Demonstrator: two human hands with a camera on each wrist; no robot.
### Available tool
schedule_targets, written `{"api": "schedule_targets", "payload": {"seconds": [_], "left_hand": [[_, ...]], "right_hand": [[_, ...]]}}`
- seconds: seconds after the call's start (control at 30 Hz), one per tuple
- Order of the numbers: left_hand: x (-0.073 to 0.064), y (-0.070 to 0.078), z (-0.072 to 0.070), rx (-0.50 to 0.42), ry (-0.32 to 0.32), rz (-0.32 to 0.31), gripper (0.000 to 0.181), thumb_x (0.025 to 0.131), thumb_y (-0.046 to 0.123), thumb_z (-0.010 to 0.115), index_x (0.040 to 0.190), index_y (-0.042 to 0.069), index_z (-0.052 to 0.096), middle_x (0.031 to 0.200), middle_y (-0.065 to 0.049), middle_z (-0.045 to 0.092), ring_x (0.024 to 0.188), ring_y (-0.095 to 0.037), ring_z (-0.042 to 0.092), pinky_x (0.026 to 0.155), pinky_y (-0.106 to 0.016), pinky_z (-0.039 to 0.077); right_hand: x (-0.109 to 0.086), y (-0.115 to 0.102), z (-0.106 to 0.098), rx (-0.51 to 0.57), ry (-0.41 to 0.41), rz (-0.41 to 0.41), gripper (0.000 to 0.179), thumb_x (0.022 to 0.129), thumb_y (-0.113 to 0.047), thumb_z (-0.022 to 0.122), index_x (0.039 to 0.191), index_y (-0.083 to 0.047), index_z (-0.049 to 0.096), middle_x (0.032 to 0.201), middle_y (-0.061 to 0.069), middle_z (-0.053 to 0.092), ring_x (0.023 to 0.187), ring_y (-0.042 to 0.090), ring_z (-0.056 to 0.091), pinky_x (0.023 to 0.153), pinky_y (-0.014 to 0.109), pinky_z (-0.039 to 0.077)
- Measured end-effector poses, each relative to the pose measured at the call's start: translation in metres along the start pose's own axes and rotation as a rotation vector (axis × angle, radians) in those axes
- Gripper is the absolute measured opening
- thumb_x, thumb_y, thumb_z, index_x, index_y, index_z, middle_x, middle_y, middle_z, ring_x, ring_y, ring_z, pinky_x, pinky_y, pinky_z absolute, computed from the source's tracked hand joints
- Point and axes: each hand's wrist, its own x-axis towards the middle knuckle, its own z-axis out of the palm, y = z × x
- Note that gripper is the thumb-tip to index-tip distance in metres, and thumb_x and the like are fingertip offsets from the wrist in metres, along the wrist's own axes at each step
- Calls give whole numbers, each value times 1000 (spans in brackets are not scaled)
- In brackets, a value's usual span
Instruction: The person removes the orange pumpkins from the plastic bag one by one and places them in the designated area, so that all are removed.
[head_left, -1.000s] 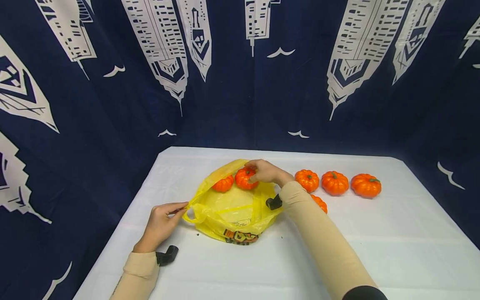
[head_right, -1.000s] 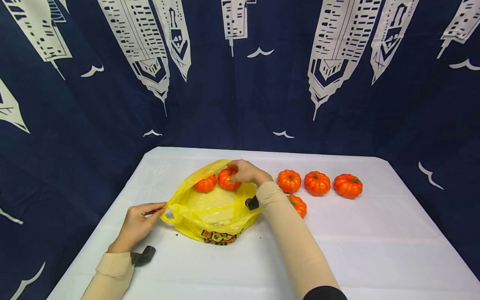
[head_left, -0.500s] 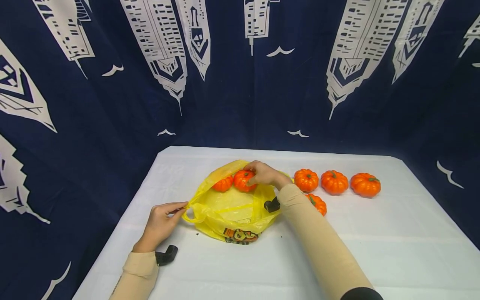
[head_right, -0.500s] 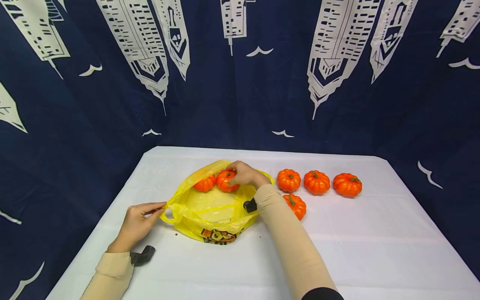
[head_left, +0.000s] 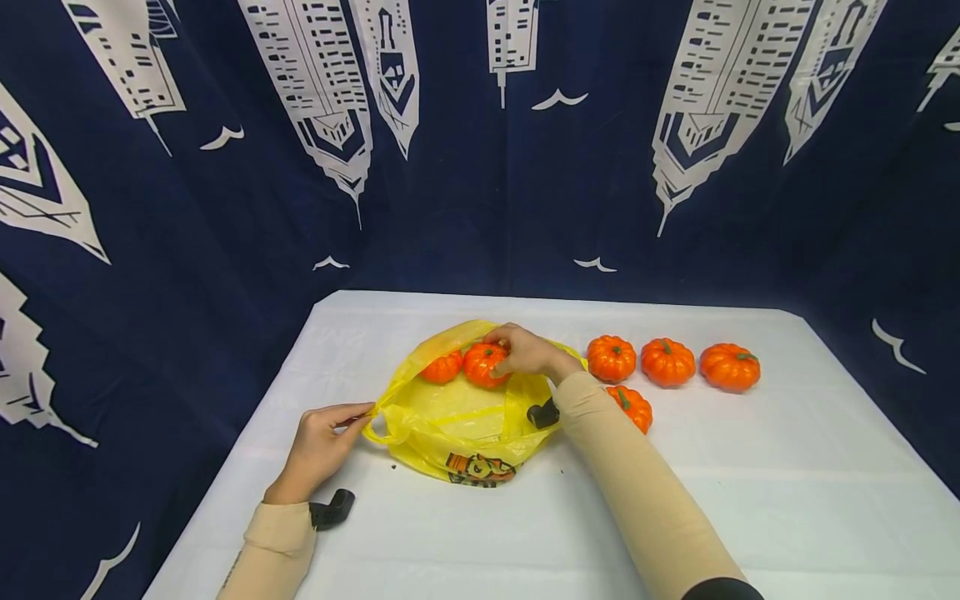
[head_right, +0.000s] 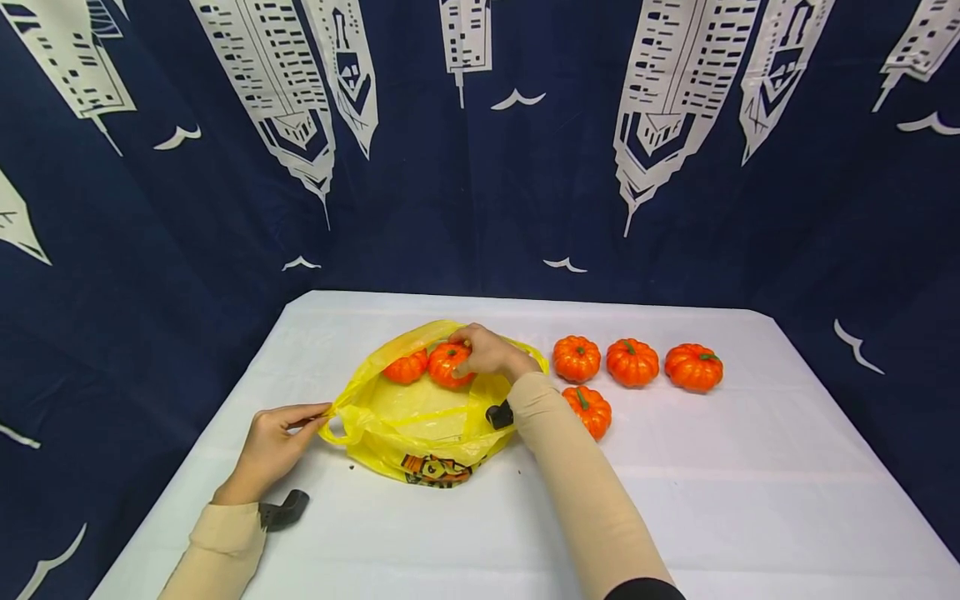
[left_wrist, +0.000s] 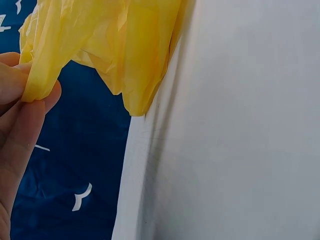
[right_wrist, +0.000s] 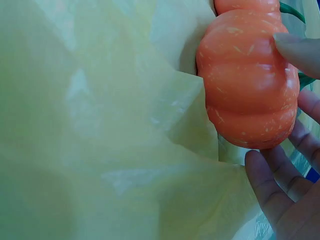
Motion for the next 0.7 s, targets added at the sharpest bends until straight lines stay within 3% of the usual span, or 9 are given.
{"api": "schedule_targets", "payload": {"seconds": [0.23,0.7], "left_hand": [[0,-1,-1,-1,-11,10,22,79,-5,80,100,2,79,93,-10,79,77,-20,74,73,-5,53],[1,0,-1,-1,-7,-8,27,75,-10,80,99,1,79,92,-10,79,78,-18,74,73,-3,52]], "right_hand": [[-2,-1,2,33,-30,42,59,81,-4,79,134,-9,56,145,17,45,132,34,44,118,48,37],[-7,-4,8,122,-135,78,63,79,-3,79,134,-17,50,144,13,41,136,33,37,120,52,30]]}}
